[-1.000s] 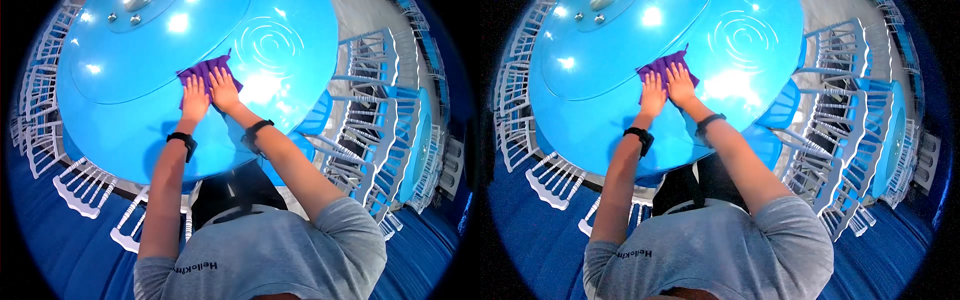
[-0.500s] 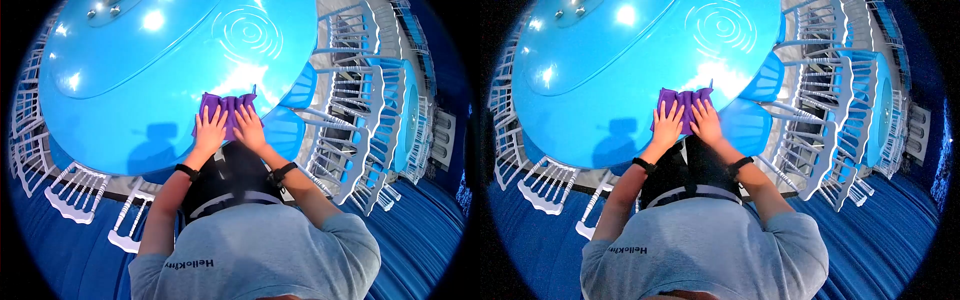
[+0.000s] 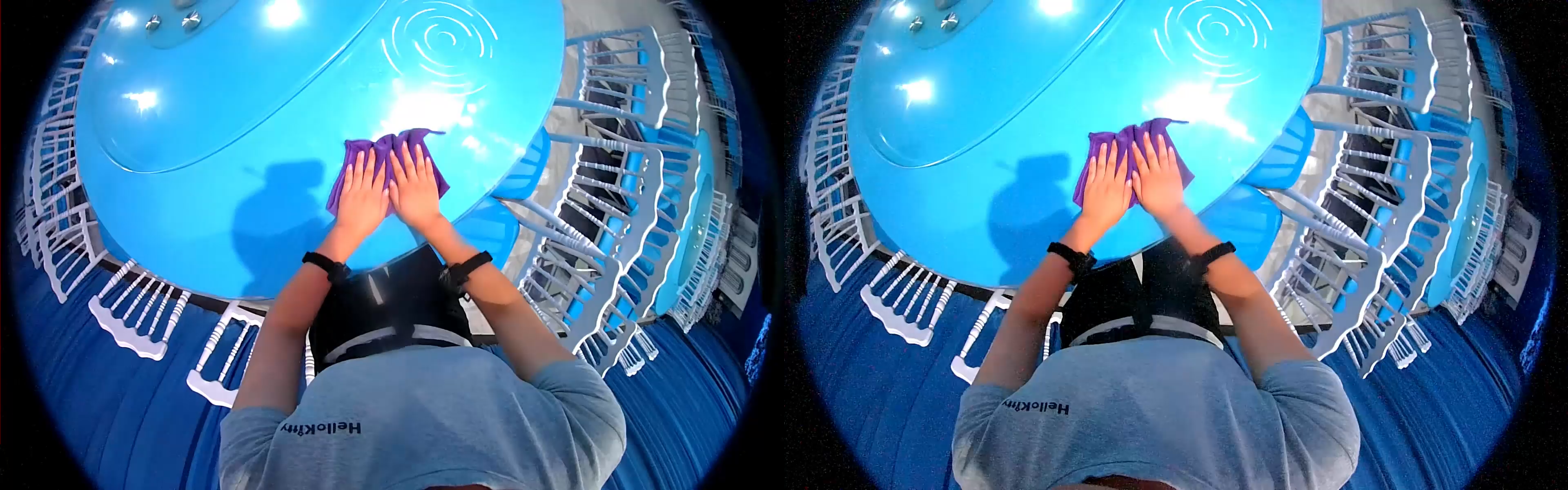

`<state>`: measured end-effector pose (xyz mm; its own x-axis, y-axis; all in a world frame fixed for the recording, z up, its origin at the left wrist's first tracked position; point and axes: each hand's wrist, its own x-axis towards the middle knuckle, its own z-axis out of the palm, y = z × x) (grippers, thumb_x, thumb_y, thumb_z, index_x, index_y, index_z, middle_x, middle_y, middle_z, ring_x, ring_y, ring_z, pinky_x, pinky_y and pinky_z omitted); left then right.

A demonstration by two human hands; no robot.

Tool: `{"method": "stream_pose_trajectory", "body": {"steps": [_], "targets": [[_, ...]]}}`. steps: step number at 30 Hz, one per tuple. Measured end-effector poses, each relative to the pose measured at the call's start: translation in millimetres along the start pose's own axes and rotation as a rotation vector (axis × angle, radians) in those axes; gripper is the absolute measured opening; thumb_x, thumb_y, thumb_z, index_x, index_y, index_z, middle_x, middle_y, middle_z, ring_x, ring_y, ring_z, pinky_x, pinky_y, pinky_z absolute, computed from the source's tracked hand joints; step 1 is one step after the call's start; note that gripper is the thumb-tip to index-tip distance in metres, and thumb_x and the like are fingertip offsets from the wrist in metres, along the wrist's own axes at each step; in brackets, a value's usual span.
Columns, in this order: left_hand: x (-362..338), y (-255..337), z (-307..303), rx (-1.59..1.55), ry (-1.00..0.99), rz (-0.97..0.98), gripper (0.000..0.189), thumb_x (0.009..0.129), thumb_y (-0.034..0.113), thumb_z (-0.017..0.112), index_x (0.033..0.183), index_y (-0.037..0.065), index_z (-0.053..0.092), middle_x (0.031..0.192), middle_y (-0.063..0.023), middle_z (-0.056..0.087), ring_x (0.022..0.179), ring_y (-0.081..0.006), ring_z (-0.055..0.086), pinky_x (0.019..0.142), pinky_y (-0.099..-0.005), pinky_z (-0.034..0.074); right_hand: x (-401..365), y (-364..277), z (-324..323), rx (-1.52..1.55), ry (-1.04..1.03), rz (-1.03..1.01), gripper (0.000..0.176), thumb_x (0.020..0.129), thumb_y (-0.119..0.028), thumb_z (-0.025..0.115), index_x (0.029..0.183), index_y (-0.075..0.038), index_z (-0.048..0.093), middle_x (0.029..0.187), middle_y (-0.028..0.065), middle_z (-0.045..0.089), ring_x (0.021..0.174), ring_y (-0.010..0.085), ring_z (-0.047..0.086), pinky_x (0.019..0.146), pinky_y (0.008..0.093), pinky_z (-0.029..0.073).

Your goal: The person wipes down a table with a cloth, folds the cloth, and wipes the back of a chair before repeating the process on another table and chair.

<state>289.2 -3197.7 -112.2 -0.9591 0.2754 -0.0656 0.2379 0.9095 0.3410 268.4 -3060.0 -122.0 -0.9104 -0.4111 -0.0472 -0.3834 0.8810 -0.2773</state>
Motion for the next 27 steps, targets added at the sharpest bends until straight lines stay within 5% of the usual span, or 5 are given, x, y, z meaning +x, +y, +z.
{"method": "stream_pose_trajectory", "body": {"steps": [3, 12, 27], "targets": [[42, -18, -2, -0.009, 0.055, 0.033, 0.051, 0.082, 0.022, 0.045, 0.126, -0.003, 0.037, 0.137, -0.0214, 0.024, 0.129, -0.0357, 0.019, 0.104, -0.0457, 0.017, 46, 15, 1, 0.016, 0.097, -0.059, 0.052, 0.081, -0.026, 0.048, 0.127, -0.006, 0.039, 0.137, 0.0151, 0.029, 0.128, 0.0351, 0.022, 0.103, 0.0453, 0.020], [147, -63, -7, 0.083, 0.213, 0.101, 0.051, 0.085, 0.022, 0.041, 0.130, 0.001, 0.032, 0.136, -0.0200, 0.027, 0.127, -0.0358, 0.023, 0.104, -0.0466, 0.019, 152, 52, 9, -0.057, 0.297, -0.115, 0.048, 0.085, -0.030, 0.042, 0.127, -0.007, 0.041, 0.136, 0.0148, 0.032, 0.126, 0.0338, 0.027, 0.104, 0.0426, 0.020], [-10, 26, -2, -0.092, -0.094, 0.244, 0.051, 0.082, 0.020, 0.044, 0.127, -0.003, 0.035, 0.137, -0.0214, 0.025, 0.128, -0.0371, 0.020, 0.104, -0.0460, 0.018, -59, -1, -2, 0.098, 0.092, 0.160, 0.057, 0.078, -0.023, 0.052, 0.128, -0.002, 0.036, 0.137, 0.0195, 0.026, 0.127, 0.0385, 0.020, 0.102, 0.0480, 0.022]]}}
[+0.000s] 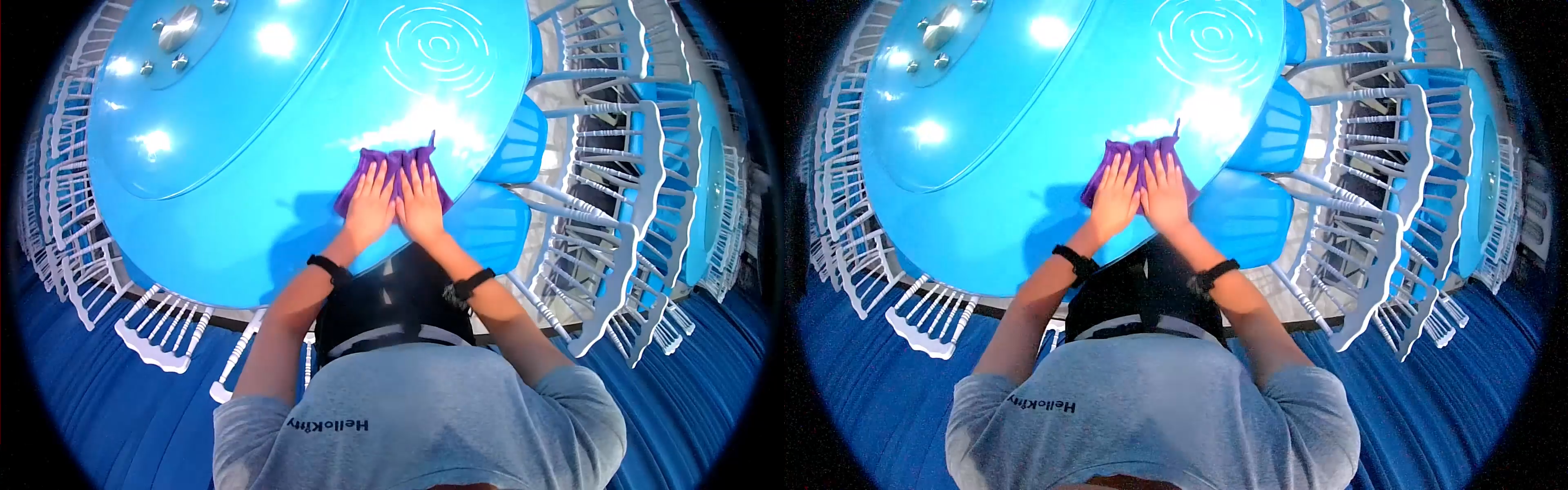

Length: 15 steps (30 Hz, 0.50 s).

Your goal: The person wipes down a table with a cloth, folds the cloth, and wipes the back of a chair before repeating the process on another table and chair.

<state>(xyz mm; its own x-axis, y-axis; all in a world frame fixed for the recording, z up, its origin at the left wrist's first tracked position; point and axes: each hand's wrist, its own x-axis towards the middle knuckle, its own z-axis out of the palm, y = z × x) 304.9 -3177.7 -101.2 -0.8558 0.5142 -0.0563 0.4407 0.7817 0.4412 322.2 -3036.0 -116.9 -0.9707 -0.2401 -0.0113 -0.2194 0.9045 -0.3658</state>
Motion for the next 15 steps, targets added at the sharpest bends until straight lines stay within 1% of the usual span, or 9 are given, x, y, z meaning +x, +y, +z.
{"method": "stream_pose_trajectory", "body": {"steps": [2, 6, 8, 12, 15], "targets": [[-8, 7, 5, -0.050, 0.011, -0.025, 0.051, 0.082, 0.020, 0.044, 0.127, -0.003, 0.034, 0.137, -0.0207, 0.024, 0.128, -0.0372, 0.019, 0.104, -0.0457, 0.017, -13, -3, -2, 0.017, -0.022, 0.027, 0.056, 0.079, -0.023, 0.051, 0.128, -0.002, 0.036, 0.137, 0.0191, 0.026, 0.127, 0.0382, 0.021, 0.102, 0.0480, 0.022], [4, 3, 3, -0.049, 0.003, -0.014, 0.051, 0.082, 0.019, 0.043, 0.128, -0.002, 0.034, 0.138, -0.0205, 0.023, 0.129, -0.0365, 0.019, 0.105, -0.0448, 0.017, -2, -1, -2, 0.007, -0.034, 0.054, 0.056, 0.079, -0.023, 0.051, 0.129, -0.002, 0.035, 0.137, 0.0188, 0.026, 0.128, 0.0378, 0.021, 0.102, 0.0479, 0.022], [21, -6, 2, -0.055, -0.006, 0.008, 0.052, 0.082, 0.019, 0.043, 0.129, -0.002, 0.033, 0.138, -0.0201, 0.022, 0.129, -0.0356, 0.019, 0.105, -0.0438, 0.017, 12, 6, -1, 0.033, 0.007, 0.062, 0.056, 0.080, -0.023, 0.050, 0.130, -0.002, 0.034, 0.138, 0.0182, 0.025, 0.128, 0.0371, 0.020, 0.102, 0.0476, 0.021], [74, -20, 0, -0.026, 0.077, 0.011, 0.052, 0.082, 0.019, 0.043, 0.128, -0.002, 0.033, 0.138, -0.0191, 0.023, 0.129, -0.0345, 0.020, 0.105, -0.0436, 0.018, 66, 31, -13, 0.011, -0.010, 0.054, 0.055, 0.083, -0.025, 0.047, 0.131, -0.003, 0.032, 0.138, 0.0170, 0.024, 0.129, 0.0355, 0.018, 0.104, 0.0462, 0.019], [121, -34, -3, 0.001, 0.151, 0.019, 0.051, 0.082, 0.020, 0.043, 0.128, -0.001, 0.034, 0.138, -0.0190, 0.025, 0.129, -0.0341, 0.021, 0.105, -0.0433, 0.018, 111, 58, -15, 0.016, 0.045, 0.002, 0.054, 0.083, -0.025, 0.046, 0.131, -0.004, 0.032, 0.139, 0.0162, 0.024, 0.129, 0.0347, 0.018, 0.104, 0.0458, 0.018]]}}
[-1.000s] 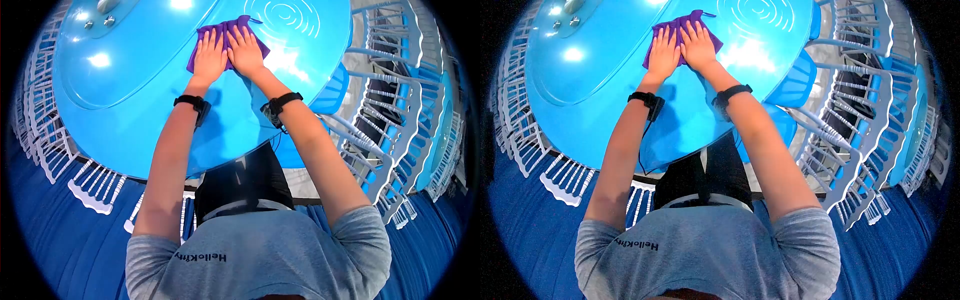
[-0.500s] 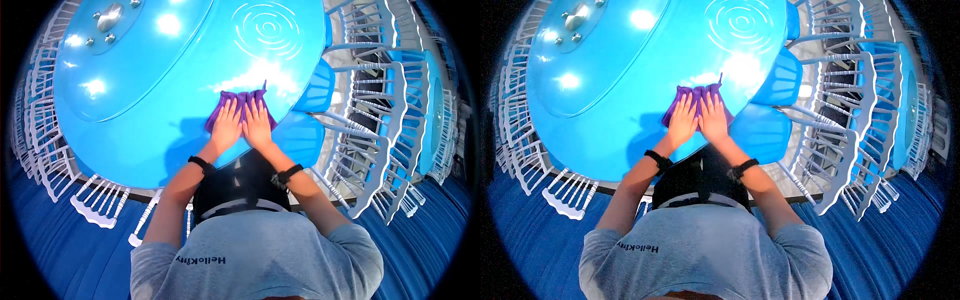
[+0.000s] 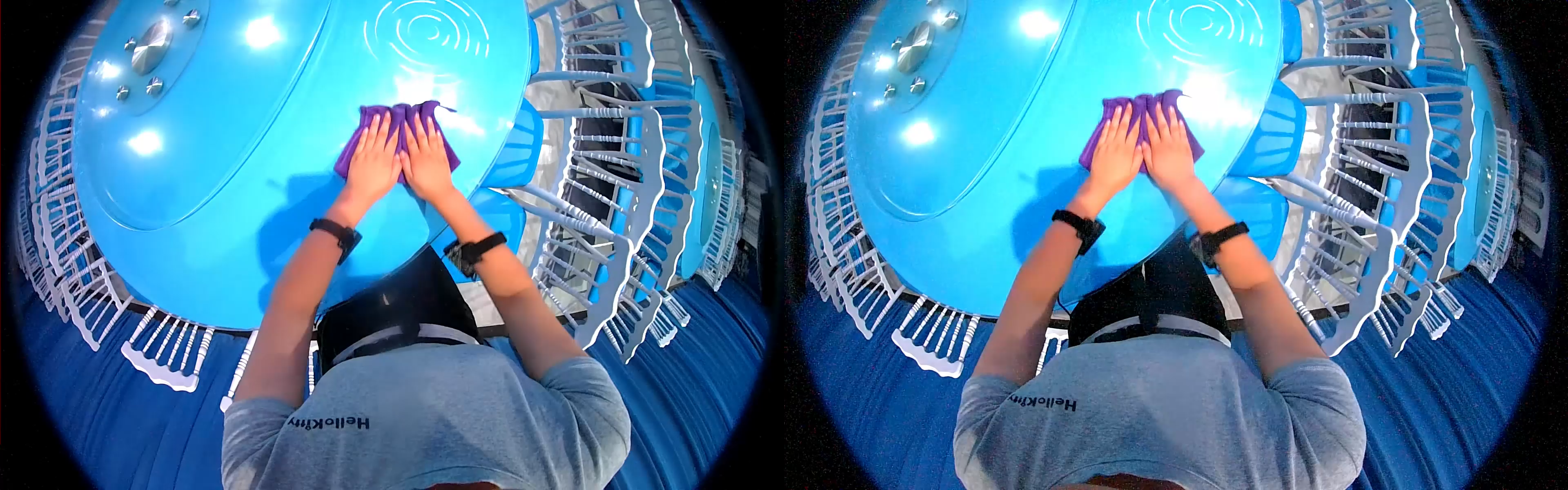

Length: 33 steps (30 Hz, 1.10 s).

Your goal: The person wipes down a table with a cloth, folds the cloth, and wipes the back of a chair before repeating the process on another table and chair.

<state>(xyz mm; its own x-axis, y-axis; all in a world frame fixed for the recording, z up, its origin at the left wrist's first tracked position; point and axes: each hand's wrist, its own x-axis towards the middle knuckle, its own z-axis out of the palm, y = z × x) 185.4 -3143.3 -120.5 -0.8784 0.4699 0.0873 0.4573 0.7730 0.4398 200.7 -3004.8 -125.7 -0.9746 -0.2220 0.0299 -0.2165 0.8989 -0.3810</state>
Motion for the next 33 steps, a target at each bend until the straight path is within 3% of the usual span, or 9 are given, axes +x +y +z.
{"method": "stream_pose_trajectory", "body": {"steps": [7, 12, 16, 23, 29, 33], "targets": [[98, -34, 15, 0.150, 0.172, -0.110, 0.050, 0.083, 0.024, 0.042, 0.129, 0.004, 0.037, 0.137, -0.0161, 0.028, 0.129, -0.0314, 0.022, 0.105, -0.0425, 0.019, 109, 48, 9, -0.012, 0.102, -0.034, 0.050, 0.084, -0.029, 0.043, 0.131, -0.011, 0.036, 0.139, 0.0137, 0.025, 0.129, 0.0356, 0.019, 0.103, 0.0465, 0.019], [103, -40, 19, 0.123, 0.165, -0.171, 0.050, 0.086, 0.024, 0.040, 0.132, 0.007, 0.032, 0.139, -0.0164, 0.025, 0.129, -0.0336, 0.020, 0.105, -0.0447, 0.018, 119, 48, 10, -0.012, 0.144, -0.015, 0.051, 0.084, -0.031, 0.044, 0.130, -0.011, 0.037, 0.139, 0.0142, 0.027, 0.129, 0.0348, 0.020, 0.104, 0.0449, 0.018], [75, -27, 19, 0.090, 0.186, -0.220, 0.048, 0.087, 0.025, 0.039, 0.130, 0.005, 0.034, 0.138, -0.0183, 0.026, 0.129, -0.0358, 0.021, 0.104, -0.0472, 0.018, 96, 36, 14, 0.014, 0.188, 0.023, 0.052, 0.081, -0.032, 0.048, 0.127, -0.009, 0.041, 0.138, 0.0146, 0.028, 0.128, 0.0350, 0.022, 0.104, 0.0456, 0.020], [-3, 3, 12, 0.045, 0.093, -0.194, 0.054, 0.083, 0.024, 0.046, 0.131, 0.003, 0.033, 0.138, -0.0192, 0.025, 0.129, -0.0357, 0.020, 0.104, -0.0469, 0.018, 8, 10, 13, 0.014, 0.146, -0.022, 0.058, 0.080, -0.030, 0.050, 0.129, -0.004, 0.036, 0.137, 0.0191, 0.026, 0.128, 0.0380, 0.021, 0.103, 0.0473, 0.020], [-73, 14, 2, 0.059, 0.005, -0.162, 0.053, 0.083, 0.023, 0.047, 0.130, 0.003, 0.034, 0.139, -0.0172, 0.023, 0.129, -0.0333, 0.020, 0.104, -0.0448, 0.019, -46, -35, 17, -0.073, -0.008, 0.070, 0.062, 0.079, -0.031, 0.048, 0.132, -0.003, 0.032, 0.140, 0.0196, 0.021, 0.129, 0.0381, 0.017, 0.104, 0.0473, 0.018], [-119, 9, -12, 0.060, -0.053, -0.141, 0.057, 0.082, 0.026, 0.048, 0.132, 0.005, 0.031, 0.140, -0.0158, 0.021, 0.130, -0.0321, 0.018, 0.105, -0.0436, 0.017, -75, -65, 22, -0.079, -0.086, 0.010, 0.061, 0.077, -0.031, 0.052, 0.128, -0.001, 0.036, 0.137, 0.0221, 0.024, 0.126, 0.0417, 0.020, 0.103, 0.0464, 0.021]]}}
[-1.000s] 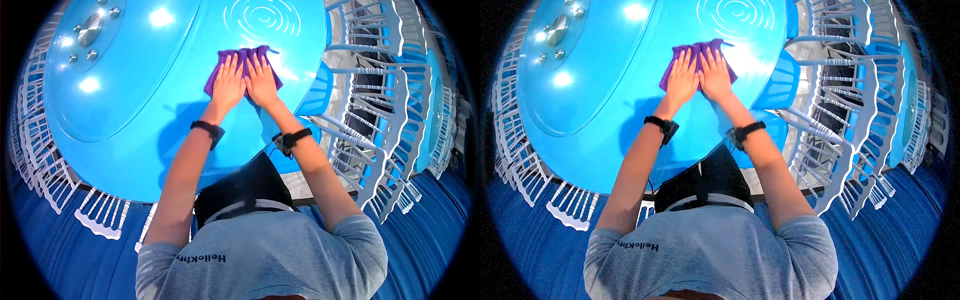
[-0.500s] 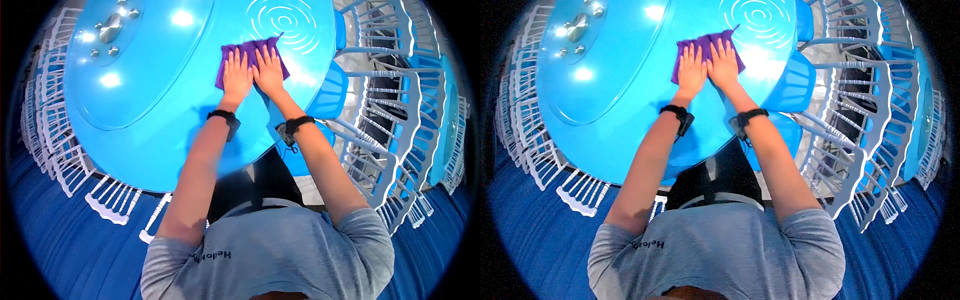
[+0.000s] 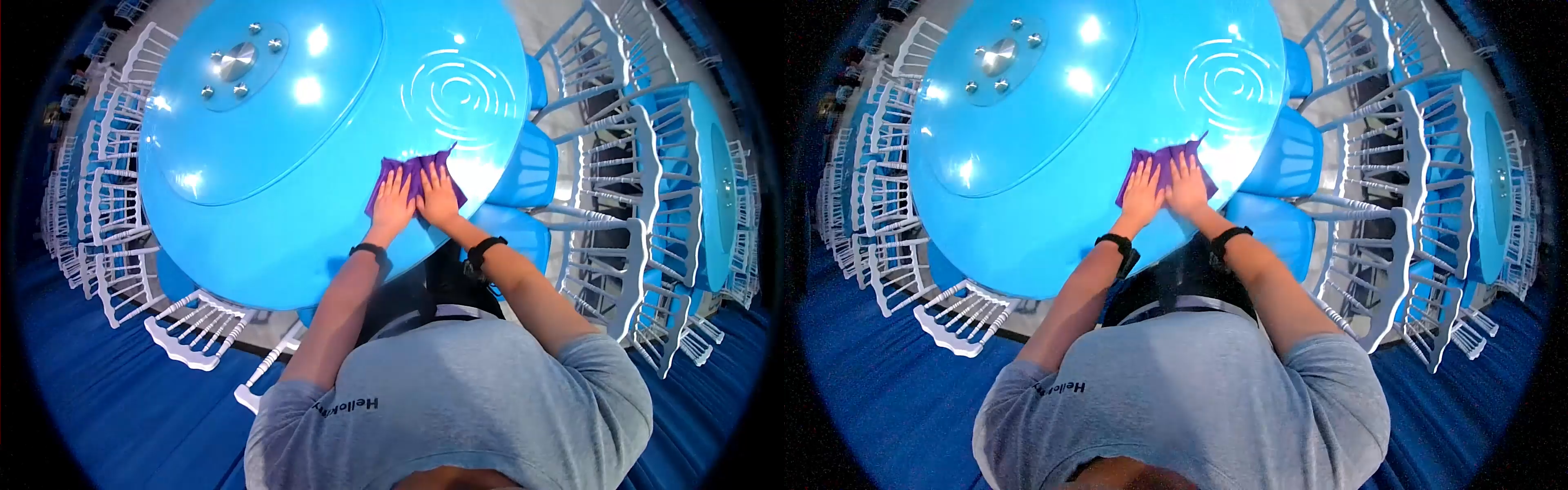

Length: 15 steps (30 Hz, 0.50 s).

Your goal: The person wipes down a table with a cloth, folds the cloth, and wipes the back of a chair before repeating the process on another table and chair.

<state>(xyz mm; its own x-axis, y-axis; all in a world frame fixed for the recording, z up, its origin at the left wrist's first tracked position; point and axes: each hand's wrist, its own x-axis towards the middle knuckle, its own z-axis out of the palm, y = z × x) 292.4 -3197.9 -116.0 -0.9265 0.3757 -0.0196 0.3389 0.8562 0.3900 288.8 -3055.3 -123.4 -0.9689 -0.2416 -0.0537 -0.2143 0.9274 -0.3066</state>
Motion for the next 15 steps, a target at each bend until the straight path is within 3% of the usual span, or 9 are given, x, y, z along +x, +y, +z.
{"method": "stream_pose_trajectory", "body": {"steps": [5, 8, 14, 15], "targets": [[-40, -16, -14, 0.035, -0.033, 0.008, 0.062, 0.082, 0.031, 0.050, 0.134, 0.006, 0.027, 0.141, -0.0149, 0.019, 0.131, -0.0315, 0.015, 0.106, -0.0430, 0.017, -31, -20, 9, -0.037, -0.066, -0.080, 0.065, 0.076, -0.032, 0.054, 0.131, -0.004, 0.033, 0.138, 0.0212, 0.022, 0.126, 0.0417, 0.020, 0.103, 0.0461, 0.022], [-60, -26, -2, 0.034, 0.064, 0.017, 0.063, 0.079, 0.031, 0.054, 0.132, 0.005, 0.031, 0.139, -0.0165, 0.023, 0.130, -0.0323, 0.019, 0.104, -0.0445, 0.020, -45, -33, 11, -0.100, -0.123, -0.072, 0.066, 0.075, -0.031, 0.056, 0.132, -0.006, 0.032, 0.138, 0.0212, 0.023, 0.126, 0.0421, 0.021, 0.102, 0.0464, 0.024], [-107, -24, -10, -0.001, -0.010, -0.080, 0.064, 0.078, 0.029, 0.054, 0.132, 0.005, 0.030, 0.141, -0.0172, 0.018, 0.131, -0.0319, 0.017, 0.105, -0.0395, 0.020, -70, -51, 19, 0.060, -0.123, -0.167, 0.064, 0.074, -0.026, 0.057, 0.128, -0.002, 0.035, 0.137, 0.0215, 0.025, 0.126, 0.0428, 0.022, 0.103, 0.0447, 0.024], [-117, -26, -14, -0.001, -0.066, -0.022, 0.064, 0.079, 0.029, 0.054, 0.132, 0.005, 0.029, 0.141, -0.0172, 0.018, 0.130, -0.0322, 0.017, 0.105, -0.0404, 0.020, -74, -53, 20, 0.060, -0.129, -0.169, 0.064, 0.074, -0.026, 0.057, 0.128, -0.002, 0.035, 0.137, 0.0215, 0.025, 0.126, 0.0428, 0.022, 0.103, 0.0447, 0.024]]}}
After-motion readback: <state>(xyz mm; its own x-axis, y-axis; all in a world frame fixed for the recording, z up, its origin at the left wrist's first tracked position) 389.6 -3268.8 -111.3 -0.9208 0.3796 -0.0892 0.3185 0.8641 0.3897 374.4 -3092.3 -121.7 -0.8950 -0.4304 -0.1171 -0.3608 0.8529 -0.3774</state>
